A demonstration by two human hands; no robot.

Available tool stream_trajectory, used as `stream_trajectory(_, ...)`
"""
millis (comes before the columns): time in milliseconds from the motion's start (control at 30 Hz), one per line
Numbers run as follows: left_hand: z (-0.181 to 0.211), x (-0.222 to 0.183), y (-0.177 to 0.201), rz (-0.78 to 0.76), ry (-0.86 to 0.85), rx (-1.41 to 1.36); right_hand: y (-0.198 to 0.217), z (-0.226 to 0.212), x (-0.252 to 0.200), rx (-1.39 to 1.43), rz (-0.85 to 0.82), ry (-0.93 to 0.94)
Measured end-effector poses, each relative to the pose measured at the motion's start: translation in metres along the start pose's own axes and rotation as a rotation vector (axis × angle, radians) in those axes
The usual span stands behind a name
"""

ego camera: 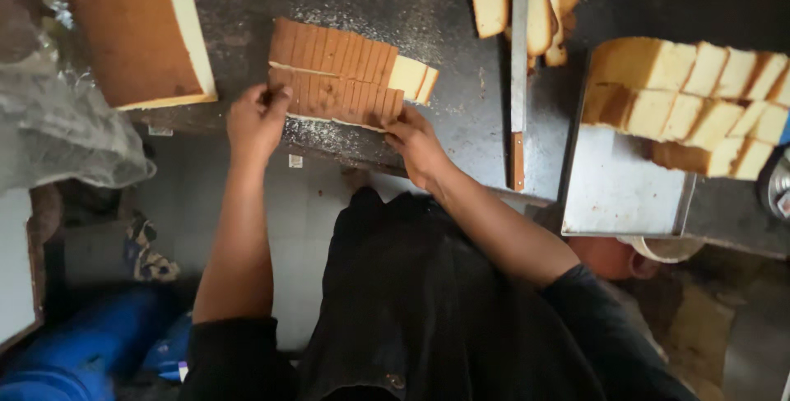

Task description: The person slices a large block of cake into thin, even portions using a long knife, then arranges the sliced pieces into rows on a tray by hand.

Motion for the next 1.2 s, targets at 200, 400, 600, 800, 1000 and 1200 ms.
stream_trajectory(200,0.029,-0.076,-0.053,-0.169,0.077,-0.376,0.046,-0.027,-0.069,-0.186,0.213,0.343)
stream_trajectory(400,0.098,-0.135,-0.216,-0.568,0.37,-0.998,0.163,-0.033,-0.222,-0.221,0.547,0.913)
stream_trajectory(600,0.218,-0.202,-0.44,-0.951,0.637,-1.315,0.273,-0.047,-0.322,-0.439,1.031,1.03)
stream_trajectory(800,0.266,-0.208,-0.572,-0.803,0.767,-1.286,0.351,-0.087,-0.325,-0.842,1.263,1.046)
stream_trajectory(1000,0.303,-0.203,-0.577,-0.62,0.585,-1.088,0.387,-0.098,-0.309,-0.906,1.254,1.034)
stream_trajectory(1200,0.33,-0.218,-0.544,-0.607,0.493,-0.969,0.39,-0.106,-0.314,-0.959,1.134,1.093)
Point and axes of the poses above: each hand's wrist, its own x-axis towards the middle knuckle, its own y-axis out of the back of the hand, z = x × y, the point moved 6 cm from there along x, towards the middle knuckle, and after that the axes turned 13 degrees about -y, right-handed, at the moved point
